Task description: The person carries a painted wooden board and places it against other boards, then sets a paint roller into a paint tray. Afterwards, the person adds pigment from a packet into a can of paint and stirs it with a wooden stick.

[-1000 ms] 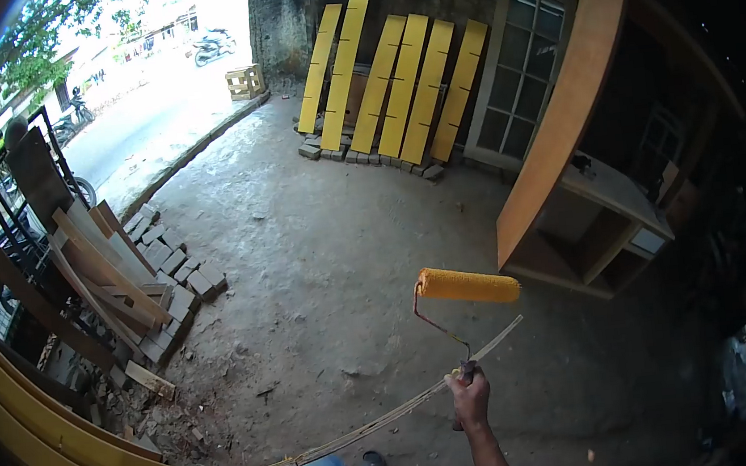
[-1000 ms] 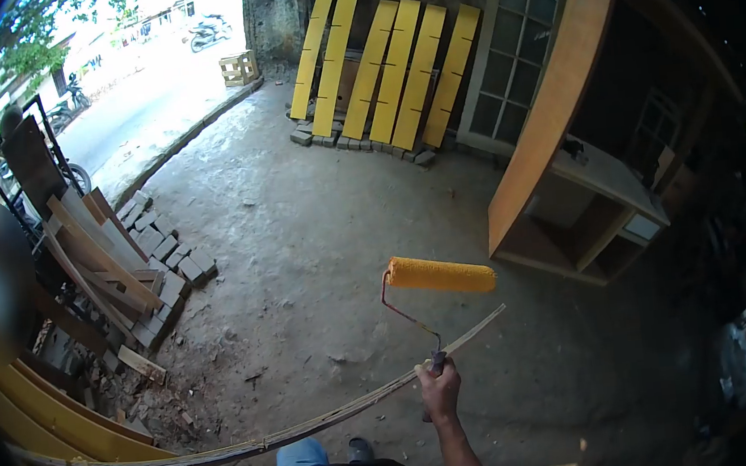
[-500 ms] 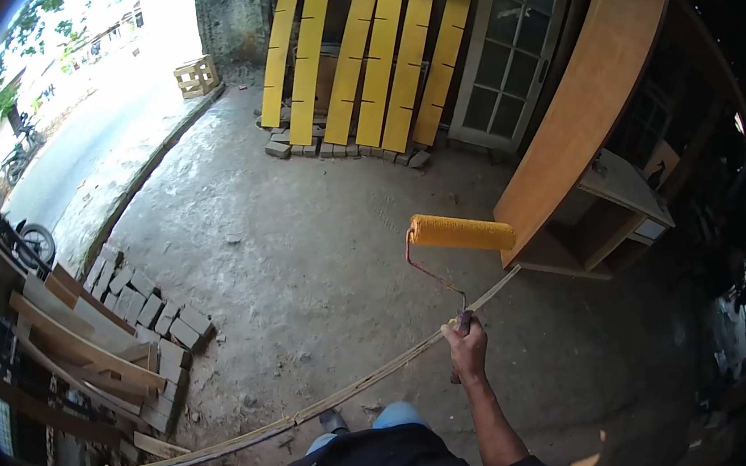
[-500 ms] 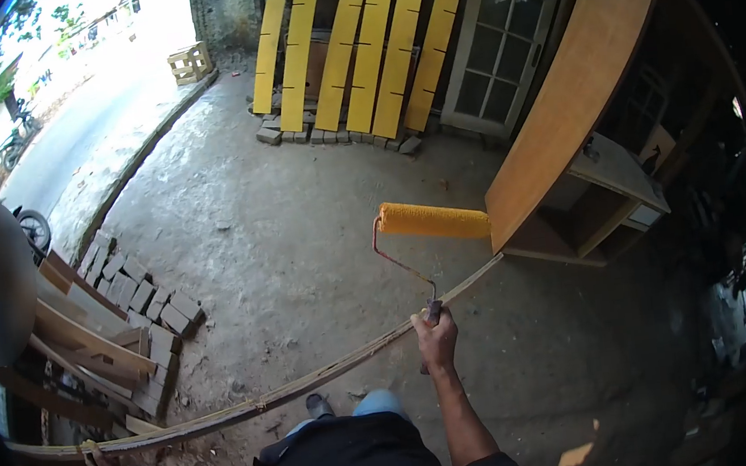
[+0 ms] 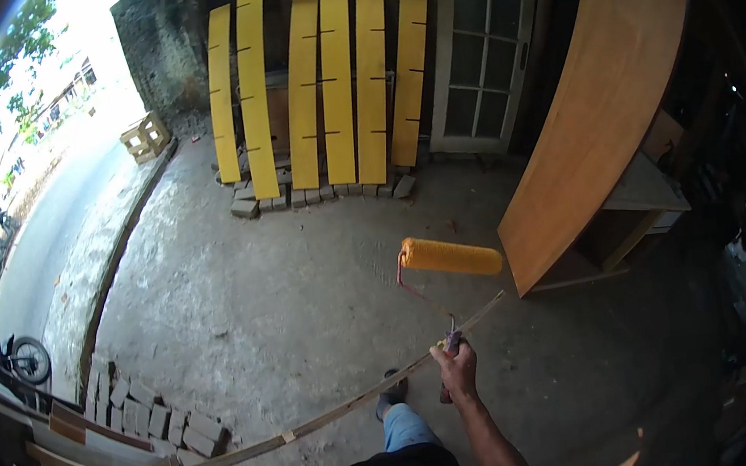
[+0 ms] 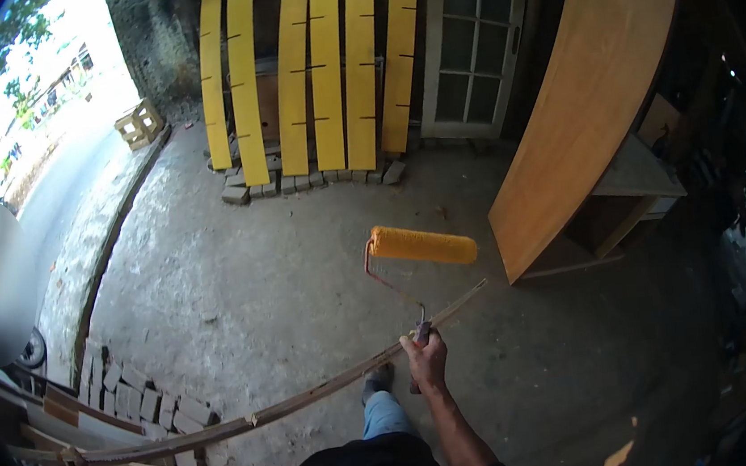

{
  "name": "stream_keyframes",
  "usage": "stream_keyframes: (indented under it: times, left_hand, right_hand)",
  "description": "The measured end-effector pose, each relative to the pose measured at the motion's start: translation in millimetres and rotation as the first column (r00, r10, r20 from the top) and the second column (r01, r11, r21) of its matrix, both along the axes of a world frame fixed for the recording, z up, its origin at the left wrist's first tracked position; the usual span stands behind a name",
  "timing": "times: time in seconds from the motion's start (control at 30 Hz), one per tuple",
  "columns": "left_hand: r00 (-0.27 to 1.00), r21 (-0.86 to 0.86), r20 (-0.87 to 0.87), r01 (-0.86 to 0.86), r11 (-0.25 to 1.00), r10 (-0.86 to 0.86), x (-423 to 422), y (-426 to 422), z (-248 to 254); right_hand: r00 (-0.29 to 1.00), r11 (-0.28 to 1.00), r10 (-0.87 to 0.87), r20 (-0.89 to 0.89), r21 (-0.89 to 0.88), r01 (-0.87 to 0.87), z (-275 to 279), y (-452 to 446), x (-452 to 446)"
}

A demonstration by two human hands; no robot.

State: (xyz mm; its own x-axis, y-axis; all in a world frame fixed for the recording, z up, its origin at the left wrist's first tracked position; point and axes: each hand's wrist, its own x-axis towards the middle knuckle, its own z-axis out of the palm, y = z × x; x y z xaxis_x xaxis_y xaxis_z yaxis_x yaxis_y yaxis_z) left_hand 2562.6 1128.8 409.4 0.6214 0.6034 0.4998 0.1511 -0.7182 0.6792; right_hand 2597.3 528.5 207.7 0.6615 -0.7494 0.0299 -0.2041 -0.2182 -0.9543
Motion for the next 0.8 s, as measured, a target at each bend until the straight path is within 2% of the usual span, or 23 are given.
stream_keyframes:
  times: [0.1,0.3,0.47,0.57,0.63,0.7,0.73,0.77,0.8]
  left_hand:
    - [0.999,0.098,-0.024,-0.027,0.995,0.03,95,-47,20]
    - [0.996,0.306,-0.006,-0.083,0.948,0.089,237,-111,62]
    - [0.998,0.458,0.019,-0.065,0.887,0.063,359,-163,69]
    - [1.0,0.512,-0.001,-0.026,0.859,0.031,440,-232,83]
    - [1.0,0.561,-0.008,0.003,0.828,0.002,504,-290,101]
    - [0.999,0.606,-0.007,0.031,0.795,-0.034,579,-340,121]
    - [0.999,0.54,0.039,0.007,0.842,-0.033,615,-361,124]
    - [0.99,0.438,0.059,0.091,0.894,-0.129,648,-389,136]
    - [0.984,0.433,0.084,0.104,0.895,-0.155,679,-409,141]
  right_hand:
    - [0.993,1.0,0.009,-0.121,0.006,-0.008,-11,-53,69]
    - [0.992,0.997,0.004,-0.123,0.079,0.006,6,-151,220]
    - [0.998,0.993,-0.04,-0.05,0.105,0.045,17,-222,341]
    - [0.998,0.991,-0.05,-0.039,0.118,0.054,9,-267,412]
    - [0.996,0.981,-0.085,0.033,0.176,0.078,-10,-298,464]
    - [0.994,0.979,-0.108,0.014,0.178,0.104,-23,-329,514]
    - [0.993,0.976,-0.119,-0.012,0.18,0.119,-27,-342,536]
    - [0.992,0.975,-0.121,-0.027,0.182,0.124,-25,-355,552]
    - [0.989,0.966,-0.15,-0.01,0.21,0.149,-21,-367,575]
